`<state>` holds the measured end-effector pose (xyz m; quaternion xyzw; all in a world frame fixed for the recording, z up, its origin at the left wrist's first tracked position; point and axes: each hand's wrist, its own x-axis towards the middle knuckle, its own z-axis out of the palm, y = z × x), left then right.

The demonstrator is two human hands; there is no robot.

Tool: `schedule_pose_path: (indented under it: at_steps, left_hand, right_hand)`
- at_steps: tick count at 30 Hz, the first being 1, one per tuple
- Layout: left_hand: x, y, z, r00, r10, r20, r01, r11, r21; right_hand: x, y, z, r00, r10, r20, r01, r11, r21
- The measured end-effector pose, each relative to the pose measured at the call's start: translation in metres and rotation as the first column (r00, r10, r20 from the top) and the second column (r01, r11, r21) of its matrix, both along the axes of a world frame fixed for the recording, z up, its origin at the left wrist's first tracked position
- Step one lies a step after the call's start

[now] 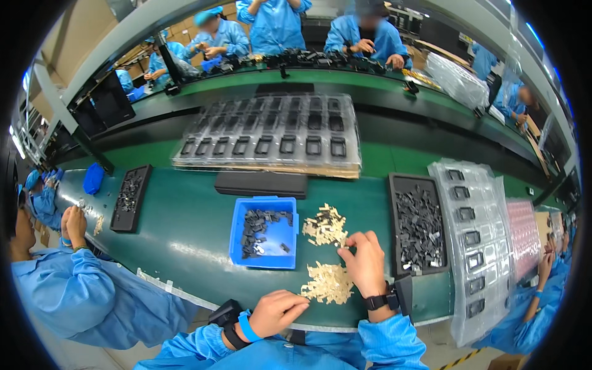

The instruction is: Assembling small plastic and metal components at a factory workbench.

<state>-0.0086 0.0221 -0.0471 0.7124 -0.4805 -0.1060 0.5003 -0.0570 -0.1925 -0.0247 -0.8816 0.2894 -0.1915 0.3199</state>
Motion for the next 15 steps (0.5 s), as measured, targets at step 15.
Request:
schedule_pose_path:
  at_steps: [15]
  left_hand:
    - [0.000, -0.003, -0.024, 0.999, -0.022, 0.032, 0.026, 0.994, -0.102]
  right_hand:
    - [0.001, -0.008, -0.016, 0.999, 0.037, 0.038, -0.035, 0.997, -0.071]
